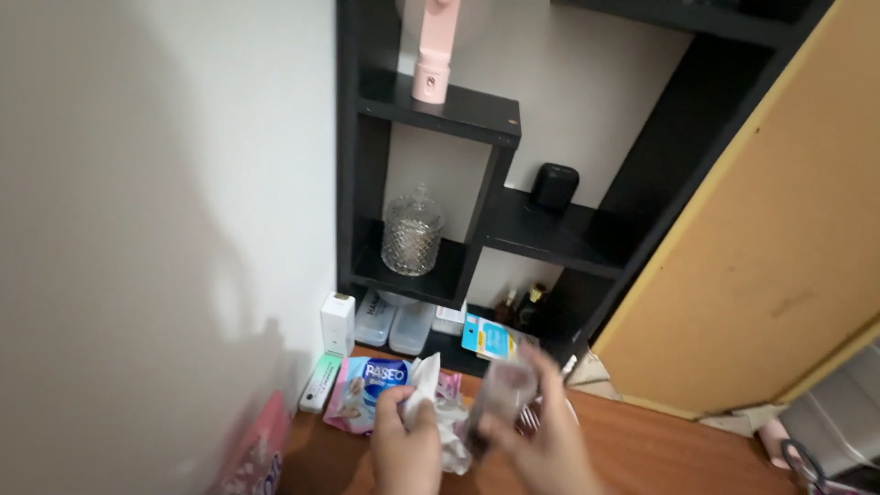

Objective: Cleaning dust off various items and black wall shelves using a wet wipe.

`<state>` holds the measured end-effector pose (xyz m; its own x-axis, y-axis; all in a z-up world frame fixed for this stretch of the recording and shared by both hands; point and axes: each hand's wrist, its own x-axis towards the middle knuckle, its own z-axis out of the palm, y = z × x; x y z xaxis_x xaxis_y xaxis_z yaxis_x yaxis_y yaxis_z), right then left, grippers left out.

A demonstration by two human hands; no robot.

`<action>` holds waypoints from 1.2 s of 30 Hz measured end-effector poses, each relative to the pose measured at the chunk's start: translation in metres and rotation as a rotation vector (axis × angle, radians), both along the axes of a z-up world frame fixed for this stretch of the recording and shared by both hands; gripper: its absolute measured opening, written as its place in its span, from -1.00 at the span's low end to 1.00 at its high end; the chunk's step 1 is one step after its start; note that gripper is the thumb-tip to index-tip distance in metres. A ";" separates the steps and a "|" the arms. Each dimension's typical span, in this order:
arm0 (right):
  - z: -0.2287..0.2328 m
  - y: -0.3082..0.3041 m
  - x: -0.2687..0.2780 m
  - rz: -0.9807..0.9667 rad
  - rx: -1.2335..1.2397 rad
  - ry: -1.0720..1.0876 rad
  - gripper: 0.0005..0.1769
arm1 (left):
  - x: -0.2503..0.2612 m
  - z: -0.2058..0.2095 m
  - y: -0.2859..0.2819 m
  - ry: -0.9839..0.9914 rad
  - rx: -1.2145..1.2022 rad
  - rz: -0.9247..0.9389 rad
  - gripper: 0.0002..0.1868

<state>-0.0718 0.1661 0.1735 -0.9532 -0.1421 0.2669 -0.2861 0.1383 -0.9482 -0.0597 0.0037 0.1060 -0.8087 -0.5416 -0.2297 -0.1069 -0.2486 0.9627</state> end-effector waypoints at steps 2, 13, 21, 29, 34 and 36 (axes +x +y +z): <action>-0.039 0.003 0.015 -0.034 0.102 -0.102 0.13 | 0.014 0.013 0.005 -0.003 -0.004 0.044 -0.68; 0.003 0.023 0.054 0.097 0.105 -0.152 0.24 | 0.063 0.064 0.016 0.115 -0.050 -0.038 -0.68; 0.066 0.013 0.075 0.125 0.082 0.121 -0.38 | 0.079 0.124 0.045 0.123 0.357 -0.441 -0.68; 0.031 0.016 0.073 -0.220 0.412 0.523 -0.49 | 0.079 0.030 0.036 0.250 -0.897 -0.167 -0.05; -0.060 0.022 0.074 -0.076 0.817 0.641 -0.22 | 0.067 -0.015 0.045 0.197 -0.418 -0.557 -0.13; -0.075 0.035 0.074 -0.141 0.852 0.648 -0.20 | 0.051 -0.057 0.058 0.395 -0.181 -0.636 -0.31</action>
<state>0.0023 0.2014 0.0988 -0.6881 -0.4200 0.5917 -0.6291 0.7517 -0.1980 -0.0088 0.0612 0.0485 -0.9805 0.0533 0.1891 0.1840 -0.0890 0.9789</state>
